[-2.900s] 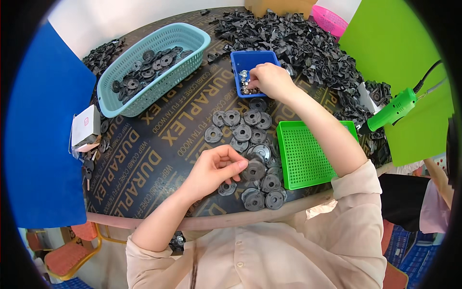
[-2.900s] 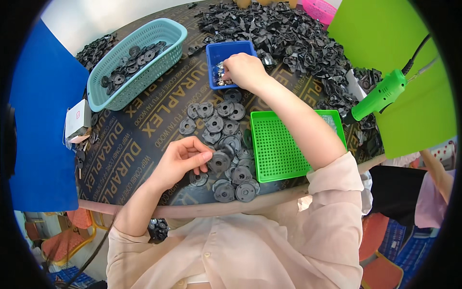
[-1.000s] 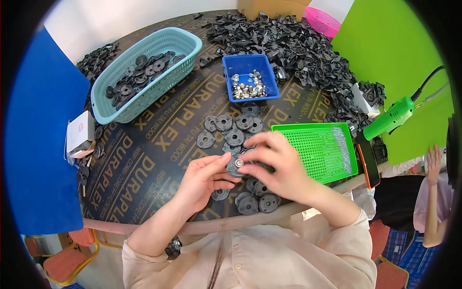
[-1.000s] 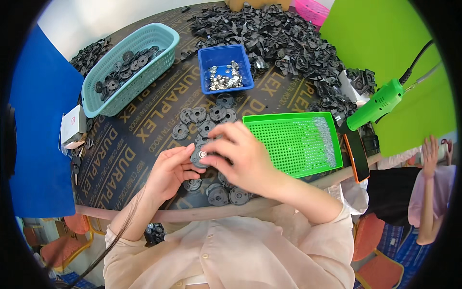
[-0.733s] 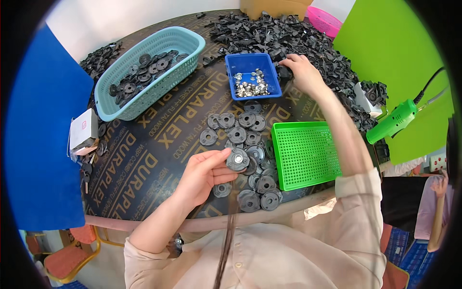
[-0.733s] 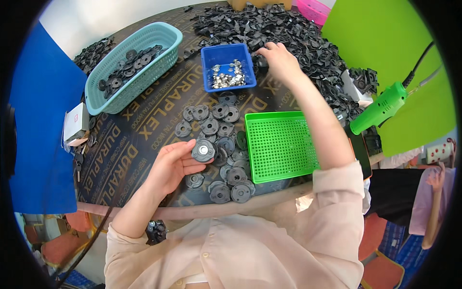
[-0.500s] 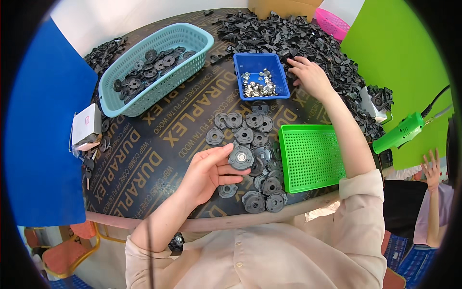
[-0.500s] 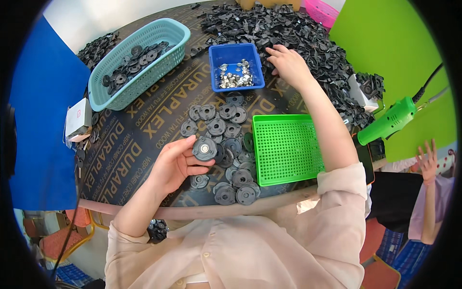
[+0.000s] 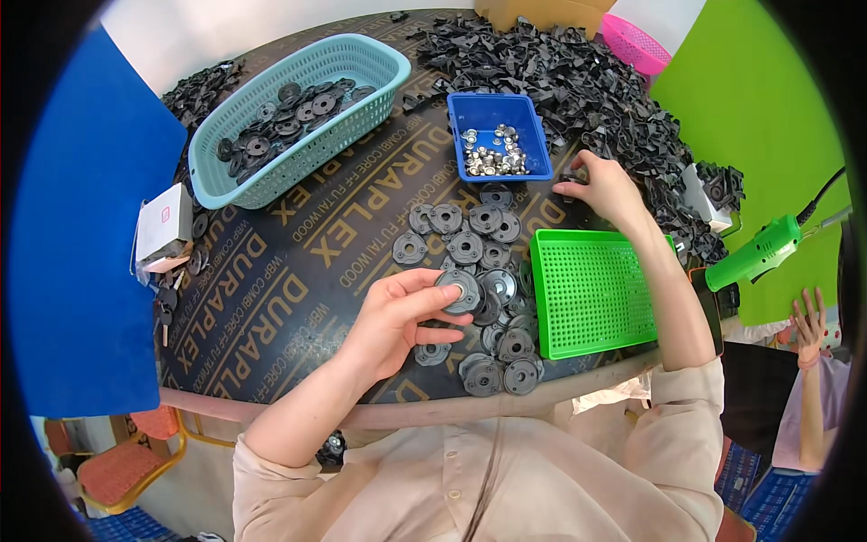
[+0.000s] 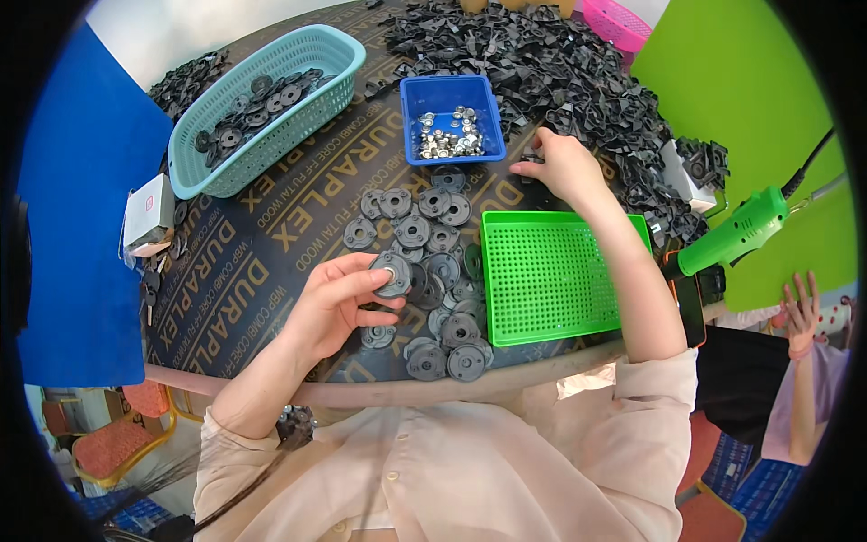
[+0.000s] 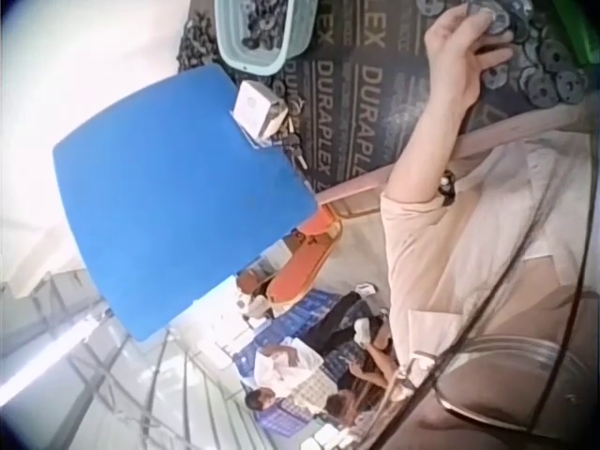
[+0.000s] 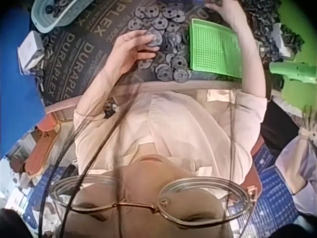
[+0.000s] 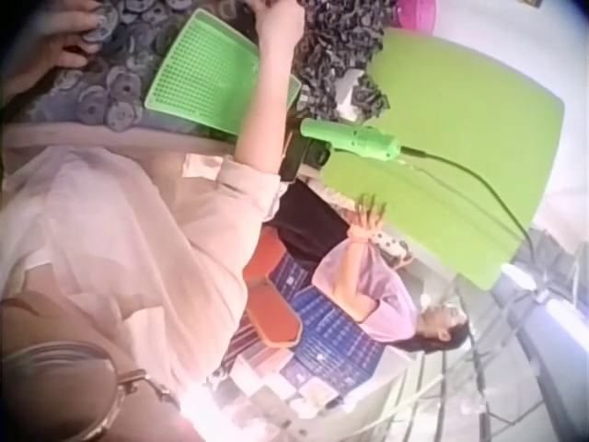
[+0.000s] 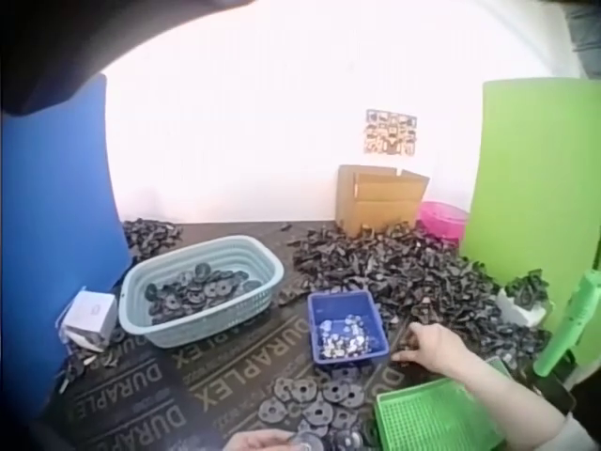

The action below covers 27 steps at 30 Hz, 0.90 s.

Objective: Assemble small plastic toy components by inserting metal pins and using an electric screwdriver.

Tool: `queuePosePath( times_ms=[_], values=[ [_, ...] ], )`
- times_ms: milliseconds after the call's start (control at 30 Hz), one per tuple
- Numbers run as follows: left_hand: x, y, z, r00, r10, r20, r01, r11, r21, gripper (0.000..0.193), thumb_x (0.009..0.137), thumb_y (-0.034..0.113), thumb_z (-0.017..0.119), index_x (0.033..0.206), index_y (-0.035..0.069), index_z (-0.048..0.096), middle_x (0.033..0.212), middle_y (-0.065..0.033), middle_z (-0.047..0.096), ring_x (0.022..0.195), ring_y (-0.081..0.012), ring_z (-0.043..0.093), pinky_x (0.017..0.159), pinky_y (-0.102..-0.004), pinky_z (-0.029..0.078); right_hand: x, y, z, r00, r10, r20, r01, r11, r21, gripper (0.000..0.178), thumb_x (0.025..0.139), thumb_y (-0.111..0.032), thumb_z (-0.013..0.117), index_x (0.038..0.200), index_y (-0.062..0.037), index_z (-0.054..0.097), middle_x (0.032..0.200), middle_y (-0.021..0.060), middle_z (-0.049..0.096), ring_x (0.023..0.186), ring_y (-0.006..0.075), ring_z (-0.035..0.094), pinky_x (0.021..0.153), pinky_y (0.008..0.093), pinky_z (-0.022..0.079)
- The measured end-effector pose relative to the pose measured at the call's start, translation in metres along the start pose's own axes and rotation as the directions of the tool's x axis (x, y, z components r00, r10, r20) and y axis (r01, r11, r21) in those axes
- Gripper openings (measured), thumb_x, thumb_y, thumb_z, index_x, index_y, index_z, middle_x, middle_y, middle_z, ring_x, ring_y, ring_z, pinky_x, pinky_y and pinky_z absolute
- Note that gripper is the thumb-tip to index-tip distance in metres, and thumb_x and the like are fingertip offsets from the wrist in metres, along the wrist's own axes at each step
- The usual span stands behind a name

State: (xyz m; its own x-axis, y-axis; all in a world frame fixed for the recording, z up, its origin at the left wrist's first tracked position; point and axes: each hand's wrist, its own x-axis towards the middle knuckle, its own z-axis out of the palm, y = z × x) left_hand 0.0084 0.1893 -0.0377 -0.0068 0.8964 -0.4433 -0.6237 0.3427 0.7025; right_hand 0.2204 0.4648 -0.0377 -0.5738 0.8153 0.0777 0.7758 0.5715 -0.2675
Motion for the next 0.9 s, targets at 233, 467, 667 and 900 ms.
queuePosePath(
  times_ms=[233, 467, 667, 900],
  values=[
    [0.000, 0.001, 0.000, 1.000, -0.002, -0.019, 0.003, 0.999, 0.051, 0.020, 0.085, 0.014, 0.068, 0.102, 0.005, 0.063, 0.098, -0.0066, 0.067, 0.088, -0.0220, 0.068, 0.072, -0.0346, 0.058, -0.007, 0.020, 0.006, 0.999, 0.045, 0.009, -0.045, 0.996, 0.081, 0.043, 0.069, -0.015, 0.079, 0.106, -0.0002, 0.064, 0.092, 0.0163, 0.067, 0.083, 0.0271, 0.064, 0.075, 0.0350, 0.050],
    [0.001, 0.004, 0.002, 0.998, -0.035, 0.044, 0.036, 0.999, -0.039, 0.026, 0.092, 0.024, 0.059, 0.105, 0.002, 0.062, 0.100, -0.0103, 0.068, 0.090, -0.0253, 0.068, 0.075, -0.0356, 0.056, -0.013, 0.007, -0.011, 0.994, 0.109, -0.017, -0.107, 0.990, 0.091, 0.030, 0.073, -0.017, 0.076, 0.097, 0.0000, 0.068, 0.094, 0.0144, 0.067, 0.083, 0.0272, 0.064, 0.077, 0.0356, 0.050],
    [-0.002, 0.003, 0.000, 1.000, 0.006, 0.013, -0.005, 0.999, -0.044, 0.027, 0.095, 0.025, 0.054, 0.106, 0.001, 0.062, 0.103, -0.0122, 0.068, 0.094, -0.0258, 0.067, 0.076, -0.0361, 0.056, -0.077, -0.078, -0.052, 0.905, -0.371, -0.210, 0.416, 0.875, 0.248, 0.024, 0.072, -0.012, 0.077, 0.091, -0.0057, 0.065, 0.089, 0.0039, 0.063, 0.082, 0.0155, 0.060, 0.069, 0.0280, 0.049],
    [-0.001, -0.004, 0.002, 0.997, -0.011, 0.070, 0.016, 0.998, -0.063, 0.029, 0.096, 0.022, 0.051, 0.115, 0.000, 0.058, 0.107, -0.0117, 0.066, 0.097, -0.0229, 0.066, 0.082, -0.0358, 0.055, -0.130, -0.136, -0.025, 0.858, -0.487, -0.163, 0.513, 0.829, 0.223, 0.029, 0.068, -0.014, 0.078, 0.092, -0.0061, 0.065, 0.103, 0.0063, 0.063, 0.086, 0.0248, 0.057, 0.073, 0.0346, 0.049]
  ],
)
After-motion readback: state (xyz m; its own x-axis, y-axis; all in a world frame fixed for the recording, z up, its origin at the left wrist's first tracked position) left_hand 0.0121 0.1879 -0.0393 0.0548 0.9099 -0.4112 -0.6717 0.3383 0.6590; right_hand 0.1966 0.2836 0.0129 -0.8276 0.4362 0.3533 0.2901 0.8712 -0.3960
